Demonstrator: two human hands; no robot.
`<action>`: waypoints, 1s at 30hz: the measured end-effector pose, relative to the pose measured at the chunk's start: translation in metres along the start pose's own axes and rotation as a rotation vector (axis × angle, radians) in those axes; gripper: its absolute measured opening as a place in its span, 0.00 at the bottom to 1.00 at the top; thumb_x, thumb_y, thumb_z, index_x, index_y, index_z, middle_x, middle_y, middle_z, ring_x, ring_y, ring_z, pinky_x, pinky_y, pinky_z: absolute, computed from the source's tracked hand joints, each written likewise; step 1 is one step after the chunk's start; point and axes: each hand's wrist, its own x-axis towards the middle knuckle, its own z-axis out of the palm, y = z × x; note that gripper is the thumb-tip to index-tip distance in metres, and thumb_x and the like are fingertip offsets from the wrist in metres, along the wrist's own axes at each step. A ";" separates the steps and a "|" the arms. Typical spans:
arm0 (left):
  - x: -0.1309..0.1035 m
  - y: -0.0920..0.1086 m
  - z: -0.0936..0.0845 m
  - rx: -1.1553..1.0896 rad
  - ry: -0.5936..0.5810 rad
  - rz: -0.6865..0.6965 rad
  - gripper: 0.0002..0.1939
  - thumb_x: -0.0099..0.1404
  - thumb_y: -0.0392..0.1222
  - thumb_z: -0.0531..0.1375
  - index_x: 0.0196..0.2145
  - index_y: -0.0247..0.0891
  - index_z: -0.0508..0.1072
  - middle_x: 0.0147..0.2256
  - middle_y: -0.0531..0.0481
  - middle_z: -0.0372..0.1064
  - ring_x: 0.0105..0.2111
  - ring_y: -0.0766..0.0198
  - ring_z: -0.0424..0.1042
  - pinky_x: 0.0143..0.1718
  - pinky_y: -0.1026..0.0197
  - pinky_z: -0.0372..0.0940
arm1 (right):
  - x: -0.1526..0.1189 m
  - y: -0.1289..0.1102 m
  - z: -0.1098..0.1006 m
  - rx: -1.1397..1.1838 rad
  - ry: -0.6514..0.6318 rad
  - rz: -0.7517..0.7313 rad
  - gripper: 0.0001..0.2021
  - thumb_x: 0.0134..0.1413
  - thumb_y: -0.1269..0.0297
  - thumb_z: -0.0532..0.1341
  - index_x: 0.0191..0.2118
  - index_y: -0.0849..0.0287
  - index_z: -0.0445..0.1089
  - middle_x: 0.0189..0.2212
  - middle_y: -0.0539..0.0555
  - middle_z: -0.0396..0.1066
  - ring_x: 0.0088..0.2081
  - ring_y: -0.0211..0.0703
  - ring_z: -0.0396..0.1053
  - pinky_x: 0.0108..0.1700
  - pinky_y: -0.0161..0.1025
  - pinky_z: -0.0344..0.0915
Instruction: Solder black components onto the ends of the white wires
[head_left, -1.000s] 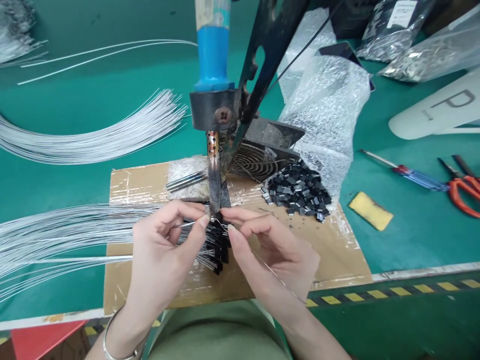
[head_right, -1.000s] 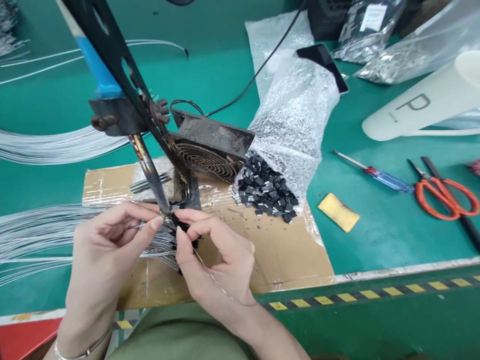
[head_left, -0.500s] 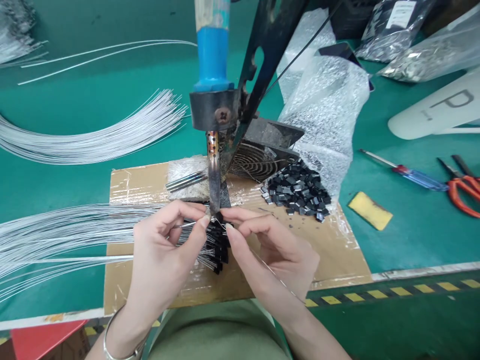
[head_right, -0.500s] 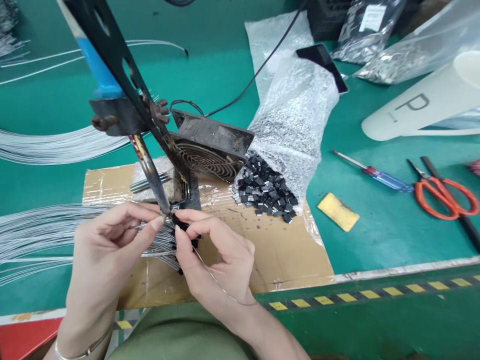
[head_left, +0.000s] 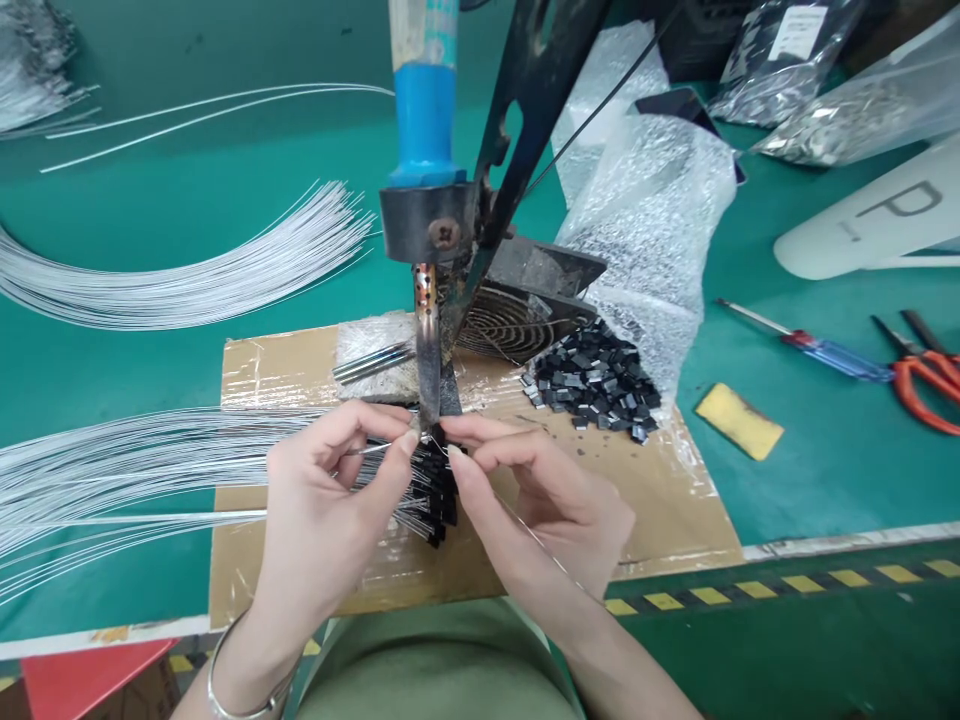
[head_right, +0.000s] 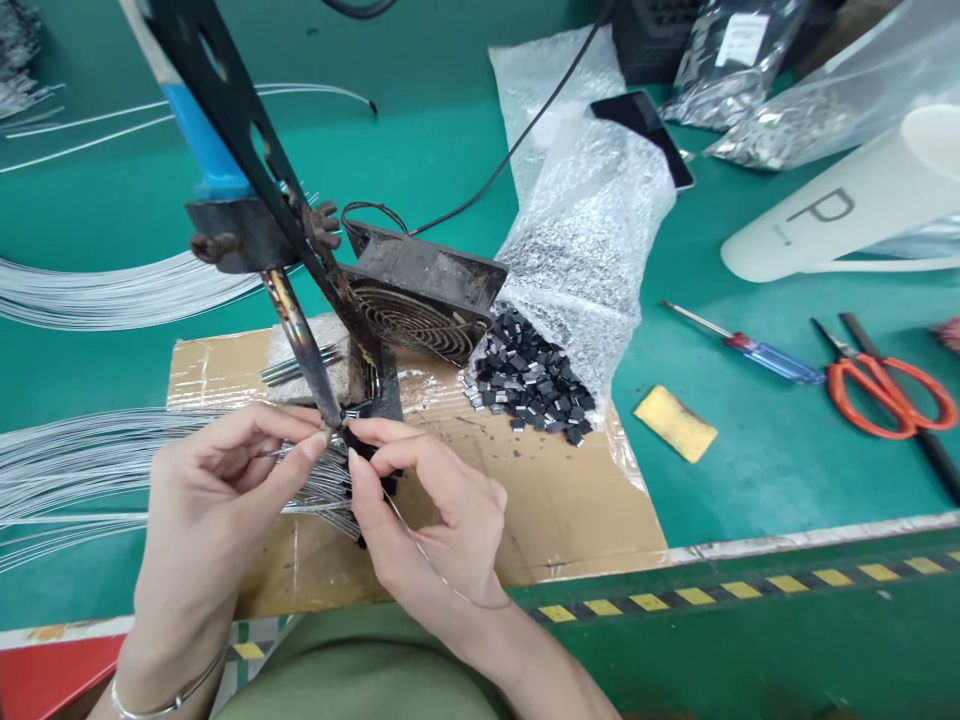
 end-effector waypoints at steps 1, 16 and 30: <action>0.000 0.000 0.000 -0.004 -0.002 -0.003 0.05 0.63 0.35 0.69 0.30 0.42 0.80 0.36 0.52 0.82 0.36 0.64 0.78 0.35 0.67 0.69 | 0.000 0.000 0.000 0.004 -0.002 0.000 0.08 0.61 0.75 0.68 0.35 0.54 0.76 0.46 0.55 0.84 0.48 0.48 0.83 0.52 0.44 0.78; 0.002 -0.001 0.002 0.001 -0.027 0.026 0.05 0.64 0.35 0.69 0.30 0.41 0.80 0.35 0.54 0.81 0.33 0.68 0.74 0.31 0.68 0.65 | -0.001 0.004 0.002 -0.020 0.022 -0.047 0.09 0.59 0.78 0.69 0.35 0.54 0.77 0.44 0.52 0.84 0.46 0.44 0.83 0.51 0.39 0.77; 0.002 -0.002 -0.001 0.025 -0.019 0.029 0.05 0.63 0.34 0.69 0.30 0.41 0.80 0.35 0.55 0.80 0.32 0.69 0.75 0.30 0.70 0.65 | -0.003 0.007 0.003 0.004 0.050 -0.035 0.09 0.59 0.78 0.69 0.36 0.53 0.78 0.44 0.50 0.84 0.46 0.43 0.83 0.52 0.37 0.76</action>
